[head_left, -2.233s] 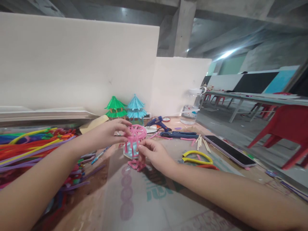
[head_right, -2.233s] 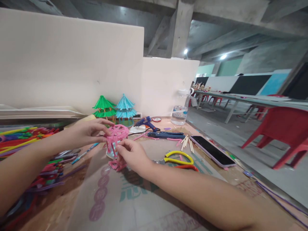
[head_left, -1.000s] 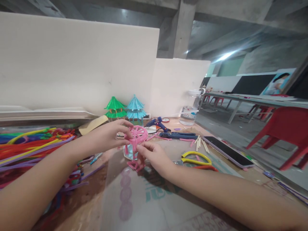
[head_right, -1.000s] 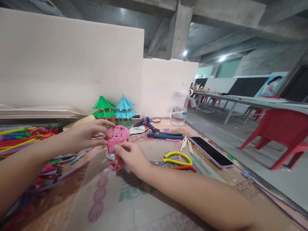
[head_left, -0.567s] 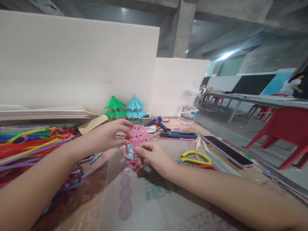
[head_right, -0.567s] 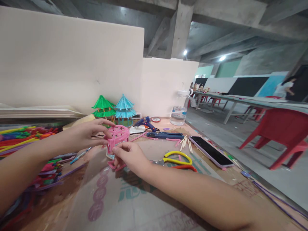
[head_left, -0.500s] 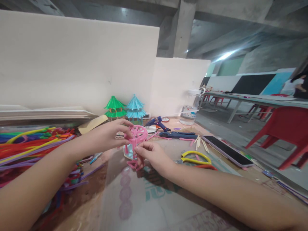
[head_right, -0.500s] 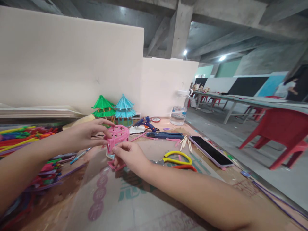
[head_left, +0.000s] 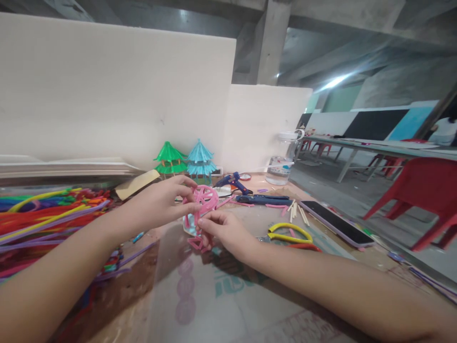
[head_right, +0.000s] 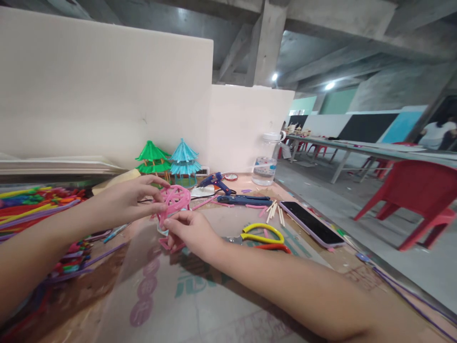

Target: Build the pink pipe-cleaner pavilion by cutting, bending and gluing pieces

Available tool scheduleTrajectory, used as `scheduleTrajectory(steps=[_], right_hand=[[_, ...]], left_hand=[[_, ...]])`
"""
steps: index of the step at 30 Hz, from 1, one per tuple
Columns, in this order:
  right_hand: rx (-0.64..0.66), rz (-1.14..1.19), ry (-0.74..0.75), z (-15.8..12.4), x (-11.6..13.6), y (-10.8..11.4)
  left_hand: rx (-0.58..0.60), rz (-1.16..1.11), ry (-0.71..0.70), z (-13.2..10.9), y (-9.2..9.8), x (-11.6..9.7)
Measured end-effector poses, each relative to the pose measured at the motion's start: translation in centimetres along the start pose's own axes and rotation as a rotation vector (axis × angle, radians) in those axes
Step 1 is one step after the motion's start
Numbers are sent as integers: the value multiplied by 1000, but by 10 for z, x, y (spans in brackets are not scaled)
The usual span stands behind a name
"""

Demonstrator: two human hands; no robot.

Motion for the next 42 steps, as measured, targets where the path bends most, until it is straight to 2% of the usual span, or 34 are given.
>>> scheduleTrajectory(steps=[17,24,29,37,42], right_hand=[[32,-37,-4,-5,1,-4],[-31,-77,51,-8,10,1],[-29,-67,69,-4,8,3],[-21,-96,78,-5,8,4],[-20,-193,152,-5,19,3]], left_hand=[[15,-13,0,1,-2,1],[9,-49,-20,3,-3,10],[18,-52,37,3,-6,17],[-27,-60,36,5,-4,19],[-77,-167,51,5,-3,29]])
Point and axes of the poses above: each hand's wrist, its own z-axis towards the middle knuckle, its own y-axis out of the back of the hand, x = y × z, the point moved 10 cm from there along z, towards the middle knuckle, and after that the axes turned 4 degrees about -y, right-handed, at the moved point
